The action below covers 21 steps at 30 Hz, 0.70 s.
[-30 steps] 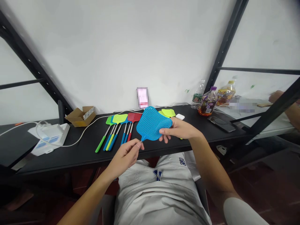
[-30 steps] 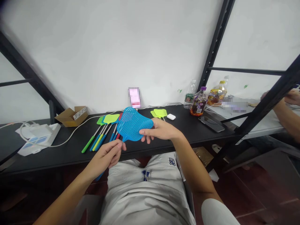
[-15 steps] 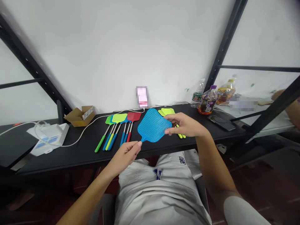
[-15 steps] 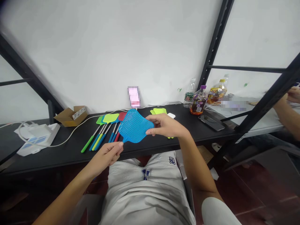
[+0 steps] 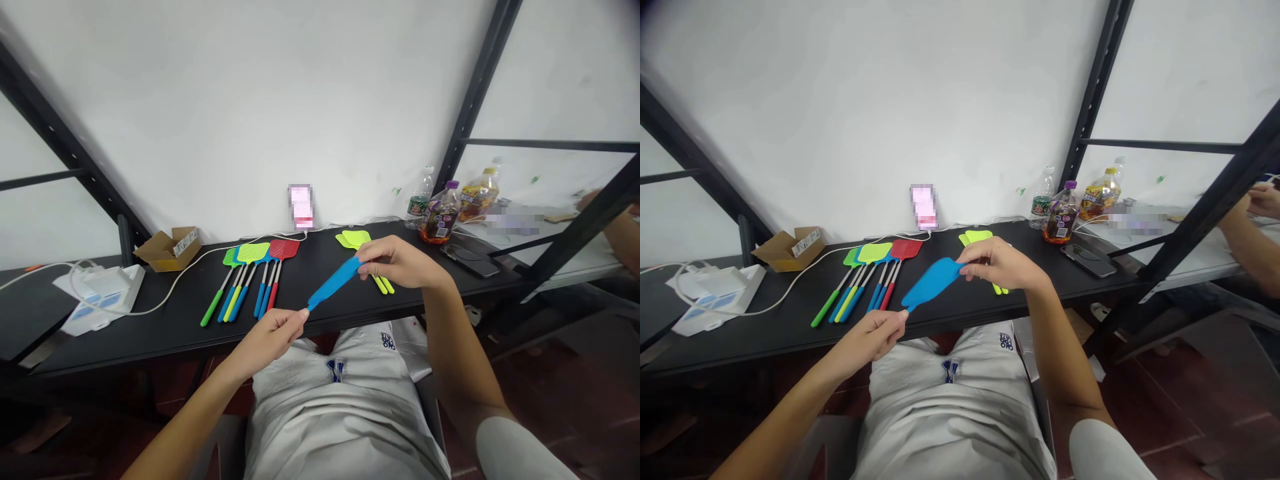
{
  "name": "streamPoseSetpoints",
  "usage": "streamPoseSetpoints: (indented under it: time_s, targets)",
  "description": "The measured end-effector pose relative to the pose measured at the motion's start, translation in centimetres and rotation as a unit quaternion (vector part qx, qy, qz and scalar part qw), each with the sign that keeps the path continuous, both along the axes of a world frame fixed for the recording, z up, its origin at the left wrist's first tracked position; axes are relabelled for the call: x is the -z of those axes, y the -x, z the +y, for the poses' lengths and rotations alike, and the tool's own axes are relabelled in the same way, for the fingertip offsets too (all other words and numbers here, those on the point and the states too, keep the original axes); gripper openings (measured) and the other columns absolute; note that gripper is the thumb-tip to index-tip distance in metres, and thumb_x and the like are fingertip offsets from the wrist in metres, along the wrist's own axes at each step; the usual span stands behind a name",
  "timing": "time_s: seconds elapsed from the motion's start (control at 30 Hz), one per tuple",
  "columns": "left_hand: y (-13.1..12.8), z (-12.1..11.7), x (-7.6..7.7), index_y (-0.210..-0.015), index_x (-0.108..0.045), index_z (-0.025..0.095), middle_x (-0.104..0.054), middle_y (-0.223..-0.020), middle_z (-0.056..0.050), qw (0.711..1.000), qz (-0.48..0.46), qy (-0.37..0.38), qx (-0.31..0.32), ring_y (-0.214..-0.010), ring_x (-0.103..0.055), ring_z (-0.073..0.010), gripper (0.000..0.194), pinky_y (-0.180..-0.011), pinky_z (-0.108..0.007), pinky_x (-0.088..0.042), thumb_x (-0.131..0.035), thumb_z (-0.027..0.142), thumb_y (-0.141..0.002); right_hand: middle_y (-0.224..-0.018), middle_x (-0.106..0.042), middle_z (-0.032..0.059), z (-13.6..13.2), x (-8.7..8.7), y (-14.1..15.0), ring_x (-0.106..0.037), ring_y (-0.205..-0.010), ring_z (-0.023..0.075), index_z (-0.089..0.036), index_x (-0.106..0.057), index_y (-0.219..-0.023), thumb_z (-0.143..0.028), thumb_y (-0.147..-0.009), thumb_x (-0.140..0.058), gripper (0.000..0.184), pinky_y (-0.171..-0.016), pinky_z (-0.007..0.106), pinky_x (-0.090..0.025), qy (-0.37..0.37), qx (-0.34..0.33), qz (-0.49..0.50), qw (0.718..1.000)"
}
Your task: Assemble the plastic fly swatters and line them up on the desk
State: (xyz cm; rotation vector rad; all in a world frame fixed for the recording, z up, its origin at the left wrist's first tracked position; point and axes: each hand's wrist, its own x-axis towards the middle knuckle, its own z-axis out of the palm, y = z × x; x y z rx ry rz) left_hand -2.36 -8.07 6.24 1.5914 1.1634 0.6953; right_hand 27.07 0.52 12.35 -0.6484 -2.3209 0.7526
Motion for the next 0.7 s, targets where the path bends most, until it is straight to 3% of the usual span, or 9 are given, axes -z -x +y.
streamPoseSetpoints:
  time_s: [0.17,0.37,0.57,0.7]
  targets:
    - [0.6,0.2,0.6,-0.056,-0.038,0.02,-0.027,-0.048,0.006,0.999,0.027,0.029,0.022,-0.044,-0.022,-0.0073,0.061,-0.044,-0.025,-0.016,-0.046,0.066,-0.095,-0.099,-0.075,0.0078,0.3,0.2,-0.2,-0.067,-0.087,0.0193,-0.022,-0.08,-0.1,-0.034,-0.092,-0.066,0.02,-0.078,0.031,-0.051,-0.021,0.011,0.038,0.999]
    - [0.9,0.6,0.5,-0.057,-0.041,0.021,-0.022,-0.044,0.008,0.995,0.02,0.088,0.034,-0.043,-0.016,-0.0077,0.061,-0.043,-0.025,-0.011,-0.047,0.07,-0.092,-0.076,-0.07,0.0042,1.9,1.2,-0.8,-0.066,-0.067,0.0161,-0.016,-0.074,-0.092,-0.034,-0.09,-0.065,0.02,-0.065,0.029,-0.051,0.016,0.146,0.078,0.986]
    - [0.7,0.3,0.3,-0.063,-0.041,0.02,-0.026,-0.052,0.007,0.997,0.027,0.06,0.047,-0.048,-0.018,-0.0083,0.057,-0.044,-0.025,-0.01,-0.05,0.069,-0.092,-0.069,-0.071,0.0015,4.3,3.5,1.7,-0.067,-0.062,0.0152,-0.016,-0.072,-0.099,-0.021,-0.088,-0.061,0.016,-0.063,0.026,-0.048,0.018,0.208,-0.098,0.973]
    - [1.2,0.4,0.5,-0.059,-0.03,0.021,-0.022,-0.056,0.006,0.999,0.02,0.024,0.041,-0.05,-0.016,-0.0086,0.061,-0.047,-0.026,-0.011,-0.048,0.068,-0.093,-0.087,-0.076,0.0071,5.2,4.9,4.1,-0.07,-0.081,0.0196,-0.017,-0.073,-0.097,-0.021,-0.087,-0.061,0.017,-0.068,0.026,-0.045,-0.022,0.304,-0.238,0.922]
